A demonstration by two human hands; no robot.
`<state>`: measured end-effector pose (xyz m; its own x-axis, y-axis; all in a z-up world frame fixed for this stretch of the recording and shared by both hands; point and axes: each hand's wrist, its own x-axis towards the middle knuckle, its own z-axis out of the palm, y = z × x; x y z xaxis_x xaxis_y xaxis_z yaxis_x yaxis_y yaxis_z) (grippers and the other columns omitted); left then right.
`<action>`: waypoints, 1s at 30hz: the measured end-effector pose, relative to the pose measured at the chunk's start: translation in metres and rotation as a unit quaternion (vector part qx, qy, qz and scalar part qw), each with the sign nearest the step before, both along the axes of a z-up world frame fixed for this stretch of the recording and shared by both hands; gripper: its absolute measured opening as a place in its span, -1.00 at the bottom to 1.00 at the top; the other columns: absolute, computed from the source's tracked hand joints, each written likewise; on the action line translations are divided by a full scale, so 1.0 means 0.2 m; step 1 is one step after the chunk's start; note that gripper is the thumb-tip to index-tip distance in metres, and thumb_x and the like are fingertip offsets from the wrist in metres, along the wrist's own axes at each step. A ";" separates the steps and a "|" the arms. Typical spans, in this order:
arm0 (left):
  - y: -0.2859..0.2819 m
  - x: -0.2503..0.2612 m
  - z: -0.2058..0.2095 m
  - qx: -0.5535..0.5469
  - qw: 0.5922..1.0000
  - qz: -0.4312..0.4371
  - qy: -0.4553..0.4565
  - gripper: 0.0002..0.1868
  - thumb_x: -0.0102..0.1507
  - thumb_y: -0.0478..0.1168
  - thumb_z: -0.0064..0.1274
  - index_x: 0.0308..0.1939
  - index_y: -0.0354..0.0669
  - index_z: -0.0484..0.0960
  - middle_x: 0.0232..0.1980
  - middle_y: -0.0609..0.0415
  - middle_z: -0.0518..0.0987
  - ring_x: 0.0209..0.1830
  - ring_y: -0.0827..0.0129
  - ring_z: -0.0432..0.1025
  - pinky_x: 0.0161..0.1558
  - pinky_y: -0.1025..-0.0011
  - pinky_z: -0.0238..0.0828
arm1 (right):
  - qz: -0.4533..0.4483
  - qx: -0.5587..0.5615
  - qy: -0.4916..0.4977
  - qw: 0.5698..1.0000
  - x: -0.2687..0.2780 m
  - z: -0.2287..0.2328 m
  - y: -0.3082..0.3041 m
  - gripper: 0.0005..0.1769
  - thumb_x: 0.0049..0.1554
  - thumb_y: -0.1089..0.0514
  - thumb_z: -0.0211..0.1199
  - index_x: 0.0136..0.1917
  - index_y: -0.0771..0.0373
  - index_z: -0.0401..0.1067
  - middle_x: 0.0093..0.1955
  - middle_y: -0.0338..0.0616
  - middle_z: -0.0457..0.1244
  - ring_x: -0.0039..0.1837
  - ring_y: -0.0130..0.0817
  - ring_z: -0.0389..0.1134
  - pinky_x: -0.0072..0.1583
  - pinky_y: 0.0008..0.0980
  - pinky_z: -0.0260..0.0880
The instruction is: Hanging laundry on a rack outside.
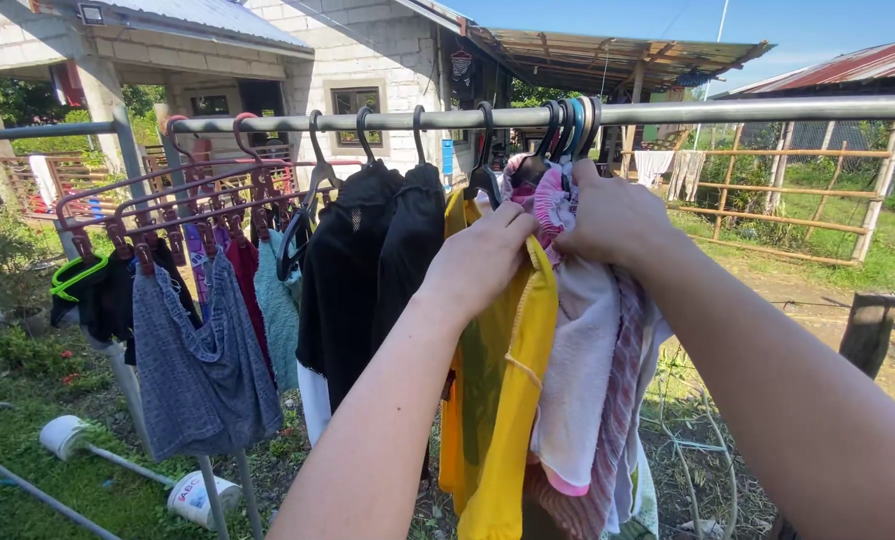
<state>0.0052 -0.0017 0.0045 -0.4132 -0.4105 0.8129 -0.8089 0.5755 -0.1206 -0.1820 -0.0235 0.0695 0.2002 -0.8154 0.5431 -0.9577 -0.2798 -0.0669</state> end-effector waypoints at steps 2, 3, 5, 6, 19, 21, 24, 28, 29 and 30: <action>0.02 0.01 -0.02 0.020 1.000 0.015 -0.005 -0.70 0.31 -0.25 -0.01 0.13 -0.09 0.48 0.17 0.02 0.49 0.17 0.10 0.48 0.03 0.21 0.49 | 0.010 0.001 -0.005 1.000 0.02 -0.03 0.01 -0.04 -0.16 -0.19 0.52 0.35 0.22 0.18 0.11 0.23 0.39 0.18 0.18 0.43 0.19 0.01 0.43; 0.03 0.00 -0.02 0.022 1.000 0.012 -0.007 -0.70 0.31 -0.25 -0.01 0.13 -0.09 0.48 0.17 0.02 0.49 0.17 0.10 0.48 0.03 0.21 0.49 | 0.007 0.002 -0.007 1.000 0.01 -0.03 0.01 -0.04 -0.16 -0.19 0.52 0.35 0.22 0.18 0.11 0.23 0.39 0.18 0.18 0.43 0.19 0.01 0.43; 0.05 -0.01 -0.02 0.036 0.999 0.025 -0.010 -0.62 0.28 -0.29 -0.01 0.19 -0.10 0.45 0.21 0.01 0.47 0.20 0.10 0.47 0.06 0.22 0.47 | -0.001 0.009 -0.027 1.000 0.01 -0.03 0.02 -0.03 -0.09 -0.27 0.47 0.41 0.19 0.15 0.13 0.22 0.37 0.20 0.17 0.41 0.21 0.02 0.41; 0.06 -0.01 -0.01 0.037 0.999 0.023 -0.011 -0.62 0.28 -0.29 -0.01 0.19 -0.10 0.45 0.21 0.01 0.47 0.20 0.10 0.47 0.06 0.22 0.47 | -0.003 0.010 -0.028 1.000 -0.01 -0.03 0.00 -0.03 -0.09 -0.27 0.47 0.41 0.19 0.15 0.13 0.22 0.37 0.20 0.17 0.41 0.21 0.02 0.41; 0.14 -0.01 0.00 0.063 0.997 0.049 0.009 -0.41 0.20 -0.43 -0.07 0.33 0.01 0.42 0.37 -0.05 0.39 0.34 0.04 0.35 0.17 0.15 0.37 | 0.019 -0.022 -0.058 0.998 -0.32 -0.05 -0.03 -0.34 0.07 -0.05 0.29 0.42 0.06 0.31 0.18 0.21 0.36 0.24 0.20 0.37 0.26 0.04 0.34; 0.15 -0.02 0.02 0.060 0.996 0.060 0.007 -0.46 0.23 -0.40 -0.08 0.31 0.02 0.44 0.35 -0.03 0.41 0.35 0.05 0.35 0.18 0.15 0.37 | 0.021 -0.027 -0.049 0.998 -0.42 -0.05 -0.01 -0.35 0.07 -0.04 0.29 0.42 0.06 0.31 0.17 0.22 0.36 0.24 0.20 0.37 0.26 0.05 0.34; 0.18 -0.10 0.07 0.015 0.997 0.075 -0.008 -0.54 0.27 -0.34 -0.09 0.26 0.02 0.49 0.31 -0.01 0.45 0.34 0.06 0.36 0.17 0.12 0.36 | 0.011 -0.027 -0.042 0.999 -0.52 -0.03 0.02 -0.34 0.06 -0.04 0.32 0.42 0.05 0.32 0.17 0.25 0.36 0.24 0.21 0.36 0.28 0.05 0.33; 0.23 -0.22 0.14 -0.003 0.998 0.059 -0.009 -0.60 0.31 -0.29 -0.10 0.23 0.07 0.55 0.28 0.01 0.47 0.35 0.10 0.36 0.21 0.10 0.32 | 0.027 -0.034 -0.037 0.998 -0.56 -0.03 -0.01 -0.37 0.10 -0.06 0.30 0.41 0.06 0.34 0.18 0.26 0.36 0.25 0.22 0.36 0.29 0.04 0.32; 0.23 -0.25 0.14 -0.002 0.999 0.045 -0.006 -0.61 0.31 -0.29 -0.10 0.21 0.08 0.56 0.29 0.01 0.47 0.35 0.11 0.36 0.23 0.11 0.31 | 0.039 -0.037 -0.039 0.998 -0.56 -0.03 -0.01 -0.40 0.14 -0.09 0.29 0.40 0.06 0.35 0.19 0.26 0.35 0.25 0.23 0.36 0.29 0.04 0.32; 0.21 -0.27 0.13 -0.003 0.999 0.044 -0.007 -0.61 0.31 -0.29 -0.10 0.21 0.08 0.56 0.29 0.01 0.47 0.35 0.11 0.36 0.23 0.11 0.31 | 0.038 -0.038 -0.040 0.998 -0.58 -0.03 -0.03 -0.40 0.14 -0.09 0.29 0.40 0.06 0.35 0.19 0.26 0.35 0.25 0.23 0.36 0.29 0.04 0.32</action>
<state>-0.0489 0.0410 0.0315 -0.3879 -0.4413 0.8092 -0.8544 0.5016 -0.1360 -0.2977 -0.0297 0.0626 0.2131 -0.7550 0.6202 -0.9258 -0.3589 -0.1189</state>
